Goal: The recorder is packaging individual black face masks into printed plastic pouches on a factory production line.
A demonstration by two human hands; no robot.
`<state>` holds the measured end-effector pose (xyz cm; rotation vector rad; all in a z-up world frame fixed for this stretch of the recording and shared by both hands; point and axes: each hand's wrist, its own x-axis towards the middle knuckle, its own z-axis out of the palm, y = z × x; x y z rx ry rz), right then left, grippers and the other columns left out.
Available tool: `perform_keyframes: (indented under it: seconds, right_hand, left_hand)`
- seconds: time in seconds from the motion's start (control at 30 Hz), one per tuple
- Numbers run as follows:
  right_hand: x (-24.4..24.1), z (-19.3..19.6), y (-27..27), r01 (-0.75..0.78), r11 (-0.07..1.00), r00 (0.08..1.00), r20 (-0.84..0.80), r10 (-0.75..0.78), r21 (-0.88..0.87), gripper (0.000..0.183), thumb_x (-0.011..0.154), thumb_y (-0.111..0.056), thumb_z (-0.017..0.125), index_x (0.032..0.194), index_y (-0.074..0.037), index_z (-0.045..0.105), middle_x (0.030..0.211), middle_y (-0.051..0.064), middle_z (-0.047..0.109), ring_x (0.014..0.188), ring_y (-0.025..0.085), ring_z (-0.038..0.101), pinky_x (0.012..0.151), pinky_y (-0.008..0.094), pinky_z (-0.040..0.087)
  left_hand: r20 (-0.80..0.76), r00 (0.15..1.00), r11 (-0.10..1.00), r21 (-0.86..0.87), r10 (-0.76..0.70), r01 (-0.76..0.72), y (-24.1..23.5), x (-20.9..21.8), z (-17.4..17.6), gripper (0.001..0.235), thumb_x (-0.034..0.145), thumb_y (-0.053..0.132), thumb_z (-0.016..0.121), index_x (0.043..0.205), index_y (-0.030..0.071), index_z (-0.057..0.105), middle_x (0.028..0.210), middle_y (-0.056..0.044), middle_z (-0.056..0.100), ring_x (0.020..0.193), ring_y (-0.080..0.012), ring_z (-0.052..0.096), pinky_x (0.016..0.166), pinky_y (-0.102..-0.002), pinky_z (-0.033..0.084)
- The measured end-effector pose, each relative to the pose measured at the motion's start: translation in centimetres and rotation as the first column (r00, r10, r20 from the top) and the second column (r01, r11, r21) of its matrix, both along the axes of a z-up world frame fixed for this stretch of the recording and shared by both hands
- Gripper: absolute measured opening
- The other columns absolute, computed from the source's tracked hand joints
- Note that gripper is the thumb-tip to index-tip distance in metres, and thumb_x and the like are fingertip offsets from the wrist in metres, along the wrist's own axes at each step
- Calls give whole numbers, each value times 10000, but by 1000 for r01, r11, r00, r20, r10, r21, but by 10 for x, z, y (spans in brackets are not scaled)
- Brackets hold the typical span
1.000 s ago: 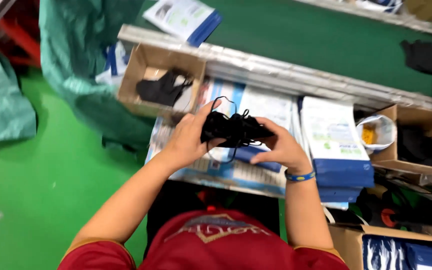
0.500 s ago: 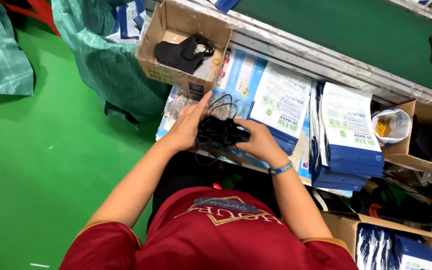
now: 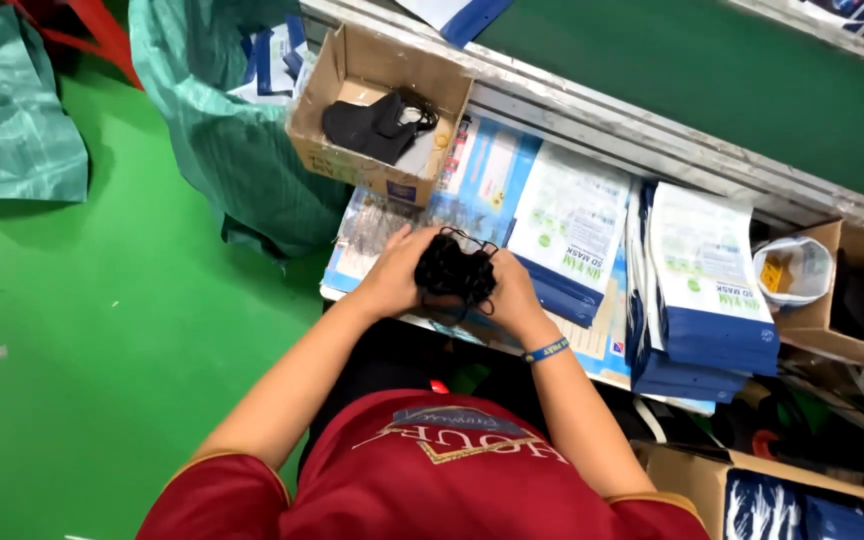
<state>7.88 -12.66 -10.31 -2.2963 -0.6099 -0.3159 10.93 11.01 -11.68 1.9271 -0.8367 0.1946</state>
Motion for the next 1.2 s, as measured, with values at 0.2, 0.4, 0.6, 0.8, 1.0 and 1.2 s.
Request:
perform_keyframes:
  seconds: [0.2, 0.4, 0.6, 0.8, 1.0, 1.2]
  right_hand:
    - [-18, -26, -10, -32, 991, 981, -187, 56, 127, 455, 872, -161, 711, 1311, -50, 666, 1271, 172, 722, 1184, 346, 682, 1048, 408, 543]
    - [-75, 41, -8, 228, 466, 551, -507, 662, 855, 690, 851, -122, 782, 1465, -123, 468, 1499, 73, 514, 1368, 197, 512, 1160, 375, 428]
    - [-55, 59, -103, 199, 961, 974, -65, -215, -194, 314, 888, -109, 740, 1192, -33, 745, 1136, 157, 680, 1072, 337, 628, 924, 411, 517]
    - [-50, 17, -113, 181, 854, 984, 95, -154, -489, 330, 803, -90, 723, 1129, -45, 754, 947, 99, 654, 927, 305, 622, 773, 414, 539]
    - [-31, -10, -117, 248, 773, 963, 62, -262, -584, 121, 768, -132, 745, 851, -62, 692, 883, 112, 617, 899, 319, 637, 750, 449, 532]
    - [-12, 34, -96, 281, 862, 959, 161, -234, -422, 338, 682, -48, 718, 1020, -50, 711, 902, 144, 604, 811, 352, 639, 632, 443, 508]
  left_hand:
    - [-248, 967, 998, 44, 56, -47, -5, -28, 33, 753, 822, 88, 704, 1548, 103, 504, 1352, -145, 678, 1267, -370, 637, 1018, -382, 523]
    - [-411, 847, 934, -262, -336, 243, -3, -81, 85, 615, 888, 173, 803, 1414, 42, 512, 1191, -120, 641, 1086, -253, 626, 1012, -357, 491]
    - [-547, 195, 533, -570, -814, 626, 40, -37, 138, 477, 942, 337, 760, 1256, -16, 695, 1253, -228, 697, 1211, -385, 651, 1091, -475, 491]
    - [-458, 809, 708, 425, -369, 564, -37, 5, 93, 844, 815, 572, 726, 1404, -3, 537, 1459, -224, 514, 1379, -361, 474, 1153, -410, 356]
    - [-429, 779, 540, 561, -457, 627, -136, -11, 17, 841, 843, 604, 691, 1423, 21, 517, 1651, -248, 193, 1547, -369, 141, 1236, -453, 163]
    - [-443, 770, 522, 567, -459, 637, -133, -21, 5, 567, 863, 577, 628, 1242, 174, 748, 1687, -219, 101, 1580, -358, -7, 1256, -504, 46]
